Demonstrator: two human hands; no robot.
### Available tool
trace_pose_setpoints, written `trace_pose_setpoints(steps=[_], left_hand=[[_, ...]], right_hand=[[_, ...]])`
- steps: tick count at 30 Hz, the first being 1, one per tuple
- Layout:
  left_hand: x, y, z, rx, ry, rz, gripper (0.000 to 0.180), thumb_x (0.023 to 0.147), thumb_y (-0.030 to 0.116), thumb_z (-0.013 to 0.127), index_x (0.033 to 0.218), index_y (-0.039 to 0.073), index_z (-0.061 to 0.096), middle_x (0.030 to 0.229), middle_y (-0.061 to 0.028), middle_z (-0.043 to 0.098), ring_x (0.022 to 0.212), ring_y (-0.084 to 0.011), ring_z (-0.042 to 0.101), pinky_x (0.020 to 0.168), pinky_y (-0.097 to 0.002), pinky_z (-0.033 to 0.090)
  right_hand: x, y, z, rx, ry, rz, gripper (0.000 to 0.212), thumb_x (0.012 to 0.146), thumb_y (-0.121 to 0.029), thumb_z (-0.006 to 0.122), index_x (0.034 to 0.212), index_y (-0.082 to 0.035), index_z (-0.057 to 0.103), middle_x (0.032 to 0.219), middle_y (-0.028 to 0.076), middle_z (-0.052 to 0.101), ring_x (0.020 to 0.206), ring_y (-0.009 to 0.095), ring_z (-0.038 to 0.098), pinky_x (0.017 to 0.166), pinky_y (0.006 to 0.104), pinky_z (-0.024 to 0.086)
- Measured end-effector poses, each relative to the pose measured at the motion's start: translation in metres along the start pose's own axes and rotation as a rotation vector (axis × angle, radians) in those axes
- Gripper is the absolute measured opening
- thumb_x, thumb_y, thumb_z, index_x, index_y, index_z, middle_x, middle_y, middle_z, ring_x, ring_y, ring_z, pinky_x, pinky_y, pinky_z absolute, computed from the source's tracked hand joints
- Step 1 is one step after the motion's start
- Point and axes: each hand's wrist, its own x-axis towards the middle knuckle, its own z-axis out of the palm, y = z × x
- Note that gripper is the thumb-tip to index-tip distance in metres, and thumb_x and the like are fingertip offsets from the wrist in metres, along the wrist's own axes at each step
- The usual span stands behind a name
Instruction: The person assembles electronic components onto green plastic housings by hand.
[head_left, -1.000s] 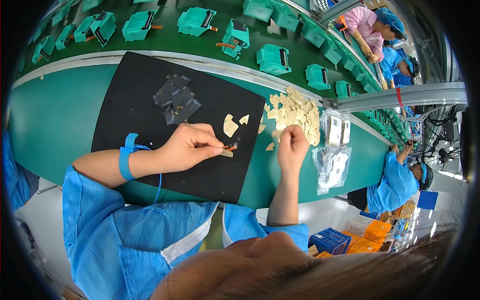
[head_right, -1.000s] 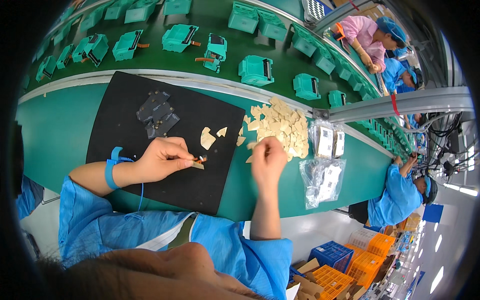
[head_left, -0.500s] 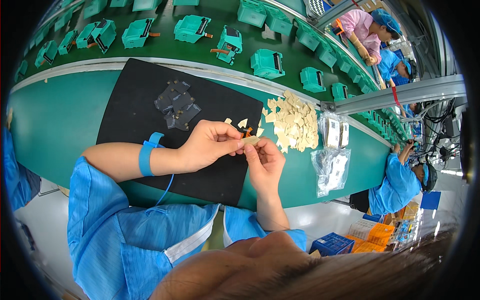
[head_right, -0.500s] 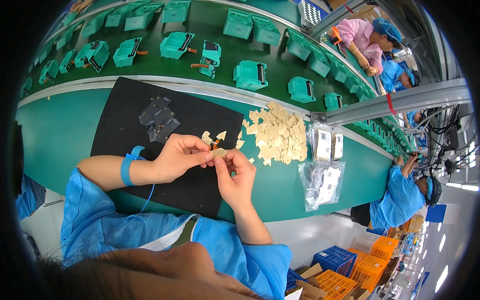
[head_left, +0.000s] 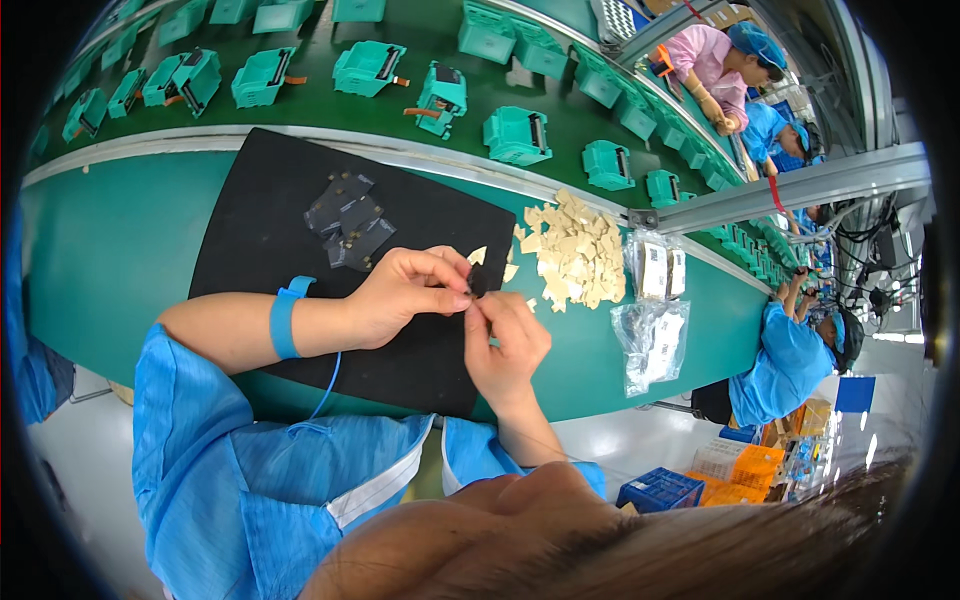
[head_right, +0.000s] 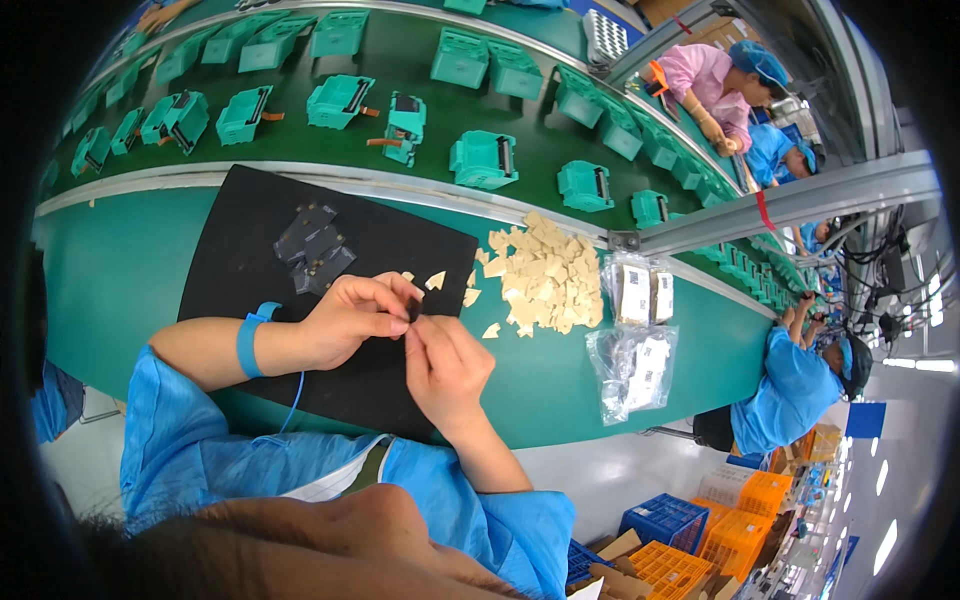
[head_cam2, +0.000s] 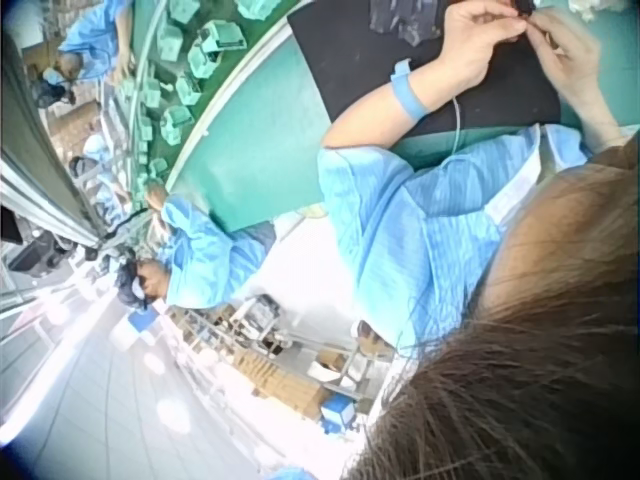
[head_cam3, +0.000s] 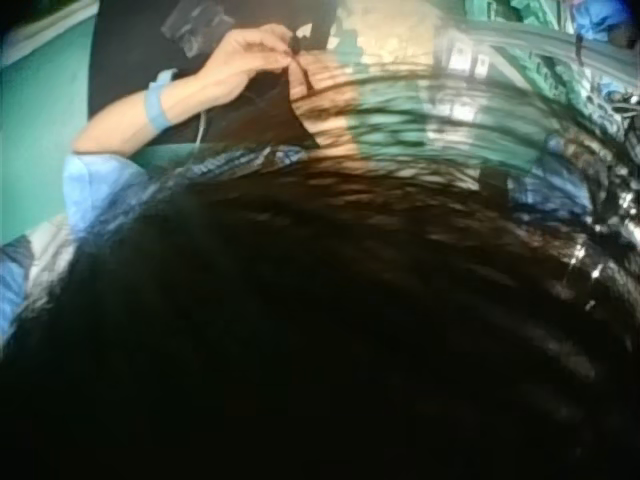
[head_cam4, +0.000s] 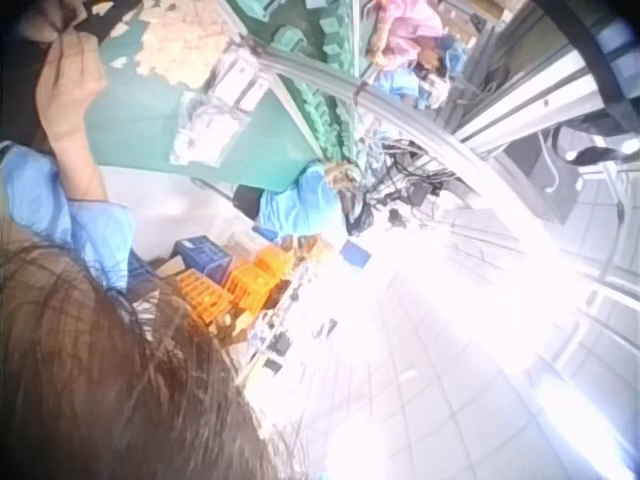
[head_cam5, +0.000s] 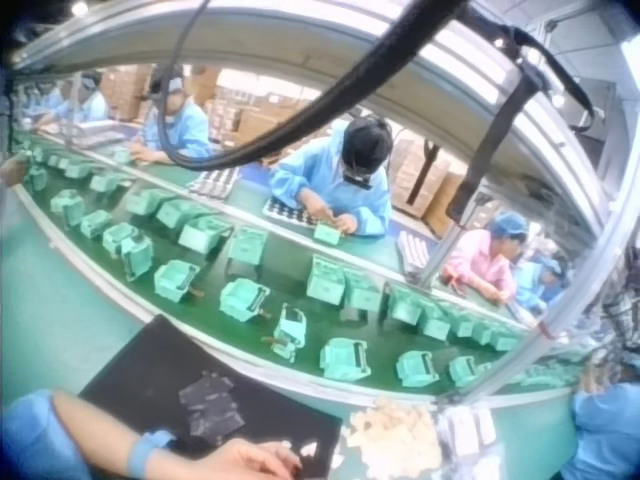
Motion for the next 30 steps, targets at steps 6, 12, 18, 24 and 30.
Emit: trace_pose_setpoints(steps=[6, 12, 18, 24, 30], left_hand=[[-0.003, -0.001, -0.005, 0.167, -0.055, 0.124, 0.01, 0.072, -0.008, 0.066, 0.078, 0.0, 0.067, 0.095, -0.005, 0.053, 0.088, -0.0128, 0.052, 0.076, -0.0241, 0.044], [-0.005, 0.002, -0.003, 0.061, -0.045, 0.008, 0.009, 0.072, -0.007, 0.066, 0.078, 0.0, 0.067, 0.098, -0.0049, 0.052, 0.085, -0.0125, 0.054, 0.072, -0.0238, 0.047], [-0.006, 0.001, 0.0, -0.062, -0.006, -0.086, 0.009, 0.074, -0.008, 0.064, 0.08, 0.0, 0.066, 0.101, -0.006, 0.053, 0.08, -0.0129, 0.057, 0.07, -0.024, 0.048], [-0.007, -0.002, -0.002, -0.022, -0.04, -0.043, 0.01, 0.075, -0.008, 0.063, 0.08, -0.001, 0.066, 0.097, -0.0067, 0.054, 0.081, -0.0134, 0.057, 0.071, -0.0246, 0.049], [-0.006, -0.003, -0.006, -0.008, -0.048, -0.012, 0.012, 0.073, -0.01, 0.062, 0.08, 0.0, 0.066, 0.097, -0.0069, 0.054, 0.082, -0.0141, 0.057, 0.071, -0.0247, 0.049]], right_hand=[[-0.001, -0.003, 0.005, 0.051, 0.025, -0.075, 0.015, 0.066, 0.009, 0.063, 0.078, 0.002, 0.058, 0.066, 0.009, 0.057, 0.05, 0.016, 0.054, 0.044, 0.0244, 0.042], [-0.001, -0.001, 0.002, 0.116, 0.041, 0.004, 0.016, 0.063, 0.009, 0.063, 0.077, 0.0, 0.06, 0.067, 0.008, 0.058, 0.054, 0.021, 0.057, 0.046, 0.0291, 0.045], [-0.001, 0.004, 0.0, 0.171, -0.013, -0.075, 0.02, 0.066, 0.01, 0.063, 0.084, 0.003, 0.062, 0.069, 0.009, 0.059, 0.054, 0.016, 0.057, 0.045, 0.024, 0.045], [-0.004, 0.005, 0.005, 0.119, 0.033, -0.113, 0.022, 0.065, 0.011, 0.062, 0.084, 0.003, 0.063, 0.07, 0.009, 0.06, 0.055, 0.017, 0.058, 0.046, 0.0253, 0.046], [-0.001, 0.0, 0.003, 0.116, 0.0, -0.073, 0.019, 0.064, 0.009, 0.063, 0.081, 0.002, 0.061, 0.068, 0.009, 0.059, 0.056, 0.022, 0.059, 0.049, 0.0291, 0.047]])
